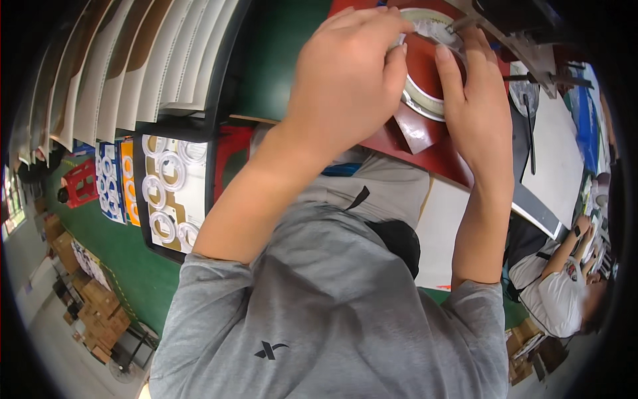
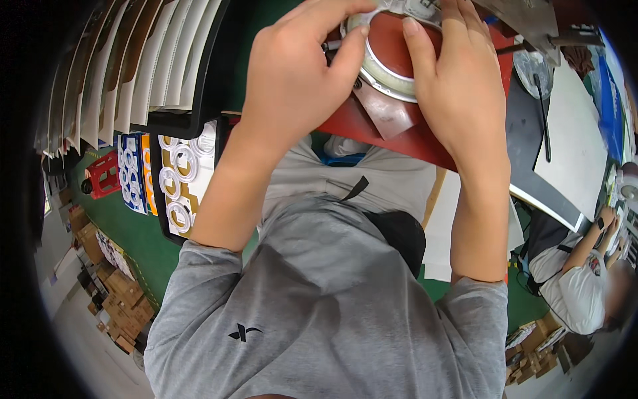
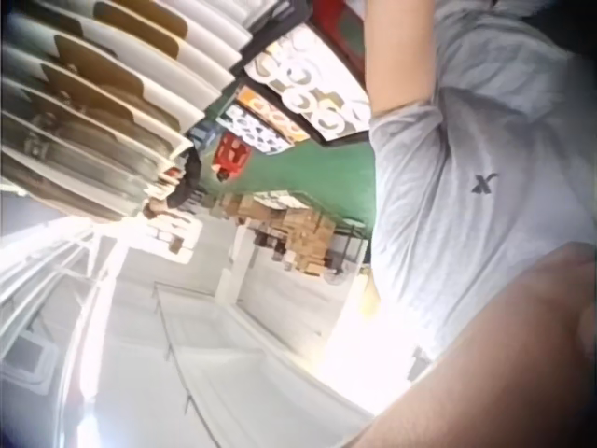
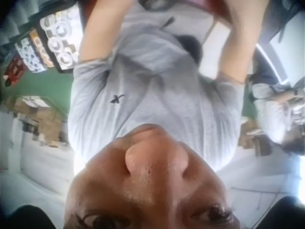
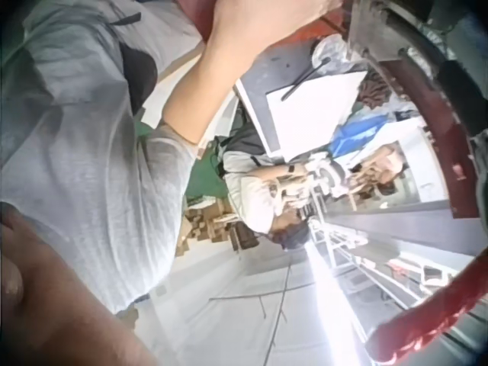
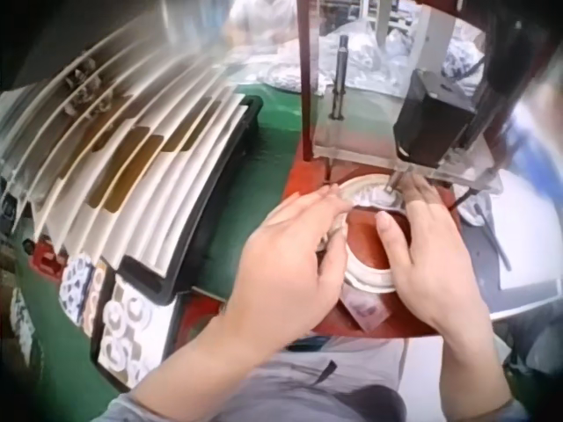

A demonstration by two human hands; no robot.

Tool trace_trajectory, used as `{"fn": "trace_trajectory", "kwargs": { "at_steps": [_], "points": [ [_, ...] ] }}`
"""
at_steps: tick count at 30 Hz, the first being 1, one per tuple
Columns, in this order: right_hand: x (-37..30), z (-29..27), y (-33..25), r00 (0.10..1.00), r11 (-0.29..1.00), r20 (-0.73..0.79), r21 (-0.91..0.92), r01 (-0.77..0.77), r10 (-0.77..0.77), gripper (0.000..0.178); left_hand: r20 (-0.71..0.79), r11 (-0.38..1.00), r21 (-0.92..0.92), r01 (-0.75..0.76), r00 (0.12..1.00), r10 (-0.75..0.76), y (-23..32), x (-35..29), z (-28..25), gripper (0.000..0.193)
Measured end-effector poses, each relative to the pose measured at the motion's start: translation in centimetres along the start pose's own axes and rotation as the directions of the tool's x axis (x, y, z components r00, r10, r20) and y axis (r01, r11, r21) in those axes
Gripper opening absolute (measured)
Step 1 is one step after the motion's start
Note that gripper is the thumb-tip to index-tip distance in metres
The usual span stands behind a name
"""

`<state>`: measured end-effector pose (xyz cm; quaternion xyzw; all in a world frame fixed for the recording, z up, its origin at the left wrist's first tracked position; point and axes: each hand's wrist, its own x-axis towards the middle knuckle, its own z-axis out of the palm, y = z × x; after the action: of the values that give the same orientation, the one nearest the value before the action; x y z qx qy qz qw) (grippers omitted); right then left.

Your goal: The worker applies adhesive to a plastic ring-shaped component using a brush and then utilizes a manual press machine to attach the ring onto a base part.

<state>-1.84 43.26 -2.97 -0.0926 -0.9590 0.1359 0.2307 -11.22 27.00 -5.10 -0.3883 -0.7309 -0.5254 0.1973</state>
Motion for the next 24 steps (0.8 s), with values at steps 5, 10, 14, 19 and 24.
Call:
{"fn": "trace_trajectory", "kwargs": {
  "at_steps": [5, 10, 14, 19, 24],
  "points": [
    [0.3, 0.2, 0.2, 0.996, 0.999, 0.09, -0.052, -0.009, 0.014, 0.06, 0.19, 0.998, 0.011, 0.068, 0.979, -0.069, 1.3, 1.1, -2.4, 0.022],
    [0.9, -0.1, 1.2, 0.997, 0.988, 0.032, -0.139, 0.07, -0.066, 0.061, 0.2, 0.999, 0.046, -0.026, 0.98, 0.016, 1.3, 1.6, -2.3, 0.022],
    [1.1, 0.8, 1.9, 0.993, 0.988, 0.052, -0.105, 0.111, -0.106, 0.067, 0.2, 0.987, 0.138, 0.083, 0.974, -0.11, 0.8, 1.0, -1.1, 0.022],
    [0.2, 0.4, 0.7, 0.998, 0.997, 0.031, -0.034, 0.063, -0.062, 0.073, 0.121, 0.995, 0.029, 0.097, 0.988, -0.1, -0.3, 0.2, -0.4, 0.024],
    [0.3, 1.3, 1.0, 0.994, 0.994, -0.008, -0.027, 0.108, -0.109, 0.072, 0.123, 0.993, 0.088, 0.082, 0.988, -0.093, 0.1, 0.3, -0.6, 0.025]
  ]
}}
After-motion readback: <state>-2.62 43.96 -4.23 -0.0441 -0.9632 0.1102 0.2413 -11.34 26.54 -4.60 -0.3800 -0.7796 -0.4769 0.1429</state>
